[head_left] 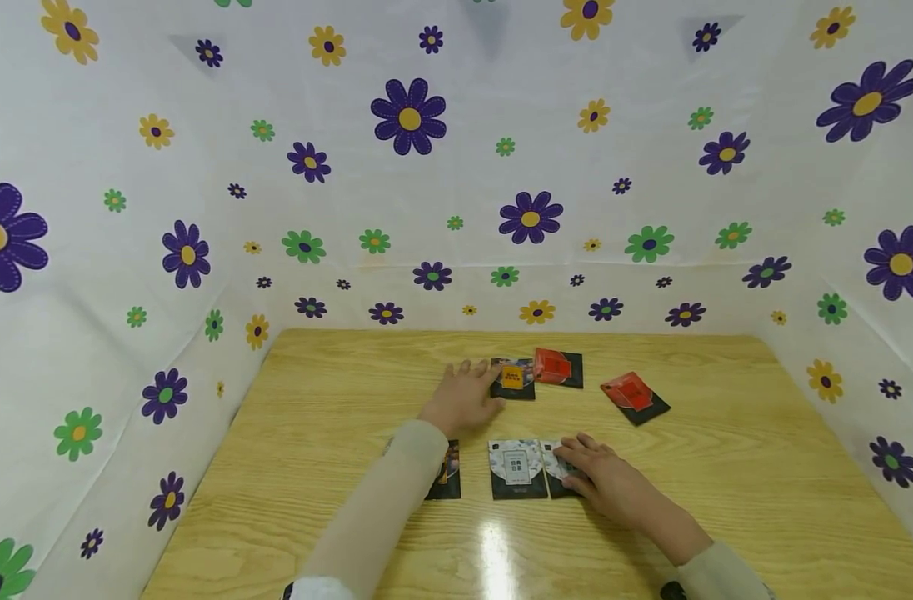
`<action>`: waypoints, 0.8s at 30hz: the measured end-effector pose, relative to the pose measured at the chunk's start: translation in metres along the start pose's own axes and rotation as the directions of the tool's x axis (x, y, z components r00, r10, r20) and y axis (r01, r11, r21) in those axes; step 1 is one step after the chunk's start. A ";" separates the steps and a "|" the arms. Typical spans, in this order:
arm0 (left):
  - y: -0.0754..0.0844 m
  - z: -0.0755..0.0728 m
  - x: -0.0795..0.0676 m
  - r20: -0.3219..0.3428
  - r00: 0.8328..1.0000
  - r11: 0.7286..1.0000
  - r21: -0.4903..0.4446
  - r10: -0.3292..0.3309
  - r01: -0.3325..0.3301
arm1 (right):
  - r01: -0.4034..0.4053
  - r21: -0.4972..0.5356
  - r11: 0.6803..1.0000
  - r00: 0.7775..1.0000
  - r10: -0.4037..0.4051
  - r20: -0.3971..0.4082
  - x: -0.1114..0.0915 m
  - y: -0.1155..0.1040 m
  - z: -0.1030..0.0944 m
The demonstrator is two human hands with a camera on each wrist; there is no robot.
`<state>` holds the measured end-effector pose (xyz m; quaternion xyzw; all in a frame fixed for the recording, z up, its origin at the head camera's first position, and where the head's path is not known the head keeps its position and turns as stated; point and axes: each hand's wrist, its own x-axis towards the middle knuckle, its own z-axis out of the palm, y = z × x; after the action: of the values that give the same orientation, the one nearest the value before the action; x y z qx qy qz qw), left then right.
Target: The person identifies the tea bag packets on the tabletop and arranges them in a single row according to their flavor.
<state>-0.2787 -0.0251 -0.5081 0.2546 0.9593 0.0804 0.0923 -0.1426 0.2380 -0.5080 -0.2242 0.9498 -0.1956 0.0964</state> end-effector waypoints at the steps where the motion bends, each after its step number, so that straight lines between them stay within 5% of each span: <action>1: 0.002 0.000 0.001 0.006 1.000 1.000 0.005 0.000 0.000 | 0.000 0.000 1.000 1.000 0.000 -0.002 0.000 0.000 0.000; 24: 0.020 0.003 0.009 0.059 0.998 0.999 0.037 -0.028 0.026 | -0.011 0.019 1.000 1.000 0.011 -0.002 0.000 0.001 0.001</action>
<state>-0.2762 -0.0026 -0.5082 0.2454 0.9608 0.0541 0.1171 -0.1423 0.2388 -0.5097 -0.2181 0.9492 -0.2043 0.0986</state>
